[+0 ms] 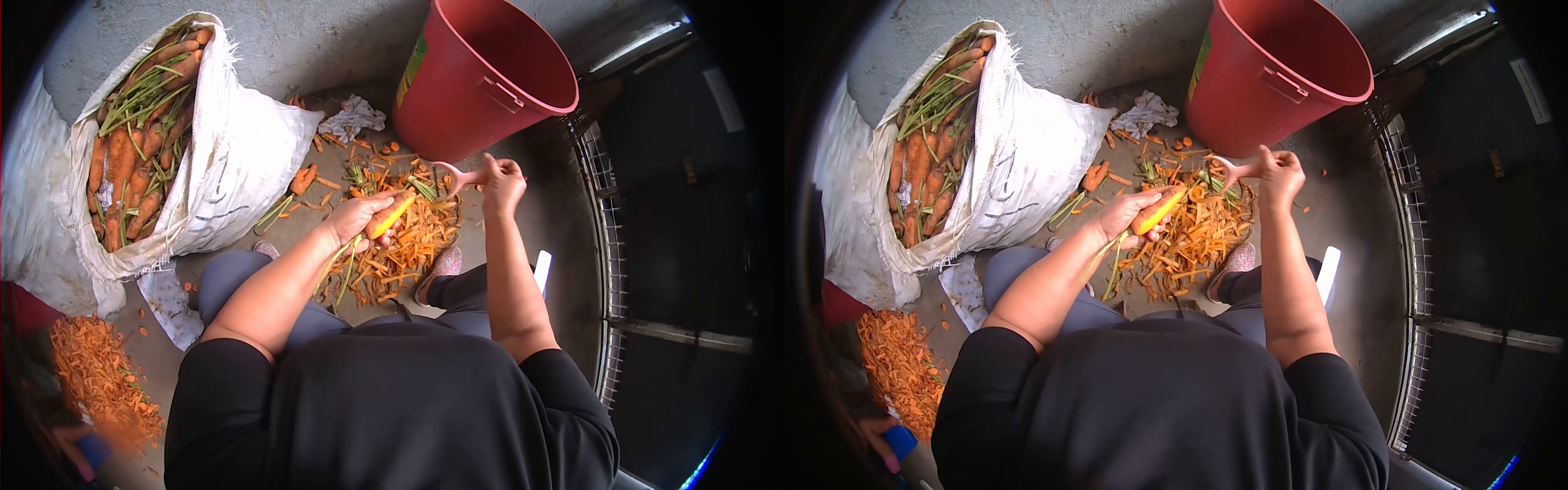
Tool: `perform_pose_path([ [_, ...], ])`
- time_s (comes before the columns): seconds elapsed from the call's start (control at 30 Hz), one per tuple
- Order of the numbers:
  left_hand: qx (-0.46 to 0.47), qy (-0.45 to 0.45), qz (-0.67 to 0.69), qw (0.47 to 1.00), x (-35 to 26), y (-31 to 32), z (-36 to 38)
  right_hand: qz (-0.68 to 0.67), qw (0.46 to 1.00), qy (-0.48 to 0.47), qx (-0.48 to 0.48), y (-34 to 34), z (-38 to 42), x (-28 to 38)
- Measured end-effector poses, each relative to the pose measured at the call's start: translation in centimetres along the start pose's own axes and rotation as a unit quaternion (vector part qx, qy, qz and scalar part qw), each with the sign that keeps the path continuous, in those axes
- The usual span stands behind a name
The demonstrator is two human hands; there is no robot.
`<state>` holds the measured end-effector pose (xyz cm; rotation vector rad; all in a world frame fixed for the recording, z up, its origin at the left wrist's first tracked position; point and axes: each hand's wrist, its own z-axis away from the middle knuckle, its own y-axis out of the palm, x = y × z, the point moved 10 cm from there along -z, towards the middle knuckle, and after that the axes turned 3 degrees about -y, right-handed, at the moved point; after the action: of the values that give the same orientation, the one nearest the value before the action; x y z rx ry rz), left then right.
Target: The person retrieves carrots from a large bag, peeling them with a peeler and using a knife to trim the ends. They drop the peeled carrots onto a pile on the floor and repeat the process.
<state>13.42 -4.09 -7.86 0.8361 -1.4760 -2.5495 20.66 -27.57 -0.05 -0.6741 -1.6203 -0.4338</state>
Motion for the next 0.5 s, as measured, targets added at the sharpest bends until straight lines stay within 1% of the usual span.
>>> perform_pose_path([
  [0.07, -0.001, 0.008, -0.007, 1.000, -0.3, 0.5, 0.2, -0.063, 0.998, 0.024, 0.016, 0.1, 0.8, -0.2],
  [0.13, -0.004, -0.001, 0.000, 1.000, 0.3, 0.5, 0.0, -0.091, 0.987, 0.045, 0.123, 3.6, 4.5, 1.5],
  [0.17, -0.006, -0.006, 0.002, 1.000, 0.4, 0.5, -0.1, -0.121, 0.978, 0.046, 0.165, 5.0, 6.7, 2.4],
  [0.2, -0.009, -0.010, 0.004, 1.000, 0.4, 0.4, -0.1, -0.118, 0.973, 0.037, 0.196, 6.1, 8.4, 3.2],
  [0.27, -0.014, -0.018, 0.007, 1.000, 0.6, 0.2, -0.1, 0.023, 0.983, -0.020, 0.182, 5.8, 7.6, 3.8],
  [0.3, -0.005, -0.042, 0.041, 0.998, 1.4, -0.6, -0.7, -0.003, 0.990, -0.014, 0.143, 4.9, 6.0, 2.9],
  [0.33, 0.016, -0.044, 0.053, 0.997, 1.5, -0.4, -0.8, -0.029, 0.994, -0.008, 0.103, 3.6, 3.6, 1.2],
  [0.37, 0.038, -0.046, 0.066, 0.996, 1.6, -0.2, -0.7, 0.039, 0.998, -0.041, 0.031, 1.3, 1.1, 0.1],
  [0.4, 0.060, -0.047, 0.078, 0.994, 1.5, 0.5, -0.5, 0.070, 0.997, -0.041, -0.008, -0.1, 0.1, 0.4],
  [0.43, 0.065, -0.032, 0.061, 0.996, 1.1, 1.1, -0.1, 0.010, 1.000, -0.023, -0.007, -0.4, 0.0, 0.0],
  [0.47, 0.046, -0.025, 0.048, 0.997, 0.8, 0.7, -0.3, -0.050, 0.999, -0.004, -0.007, -0.7, 0.1, -0.6],
  [0.5, 0.026, -0.019, 0.037, 0.999, 0.9, 0.1, -0.5, -0.069, 0.997, 0.000, 0.035, 0.5, 1.4, 0.1],
])
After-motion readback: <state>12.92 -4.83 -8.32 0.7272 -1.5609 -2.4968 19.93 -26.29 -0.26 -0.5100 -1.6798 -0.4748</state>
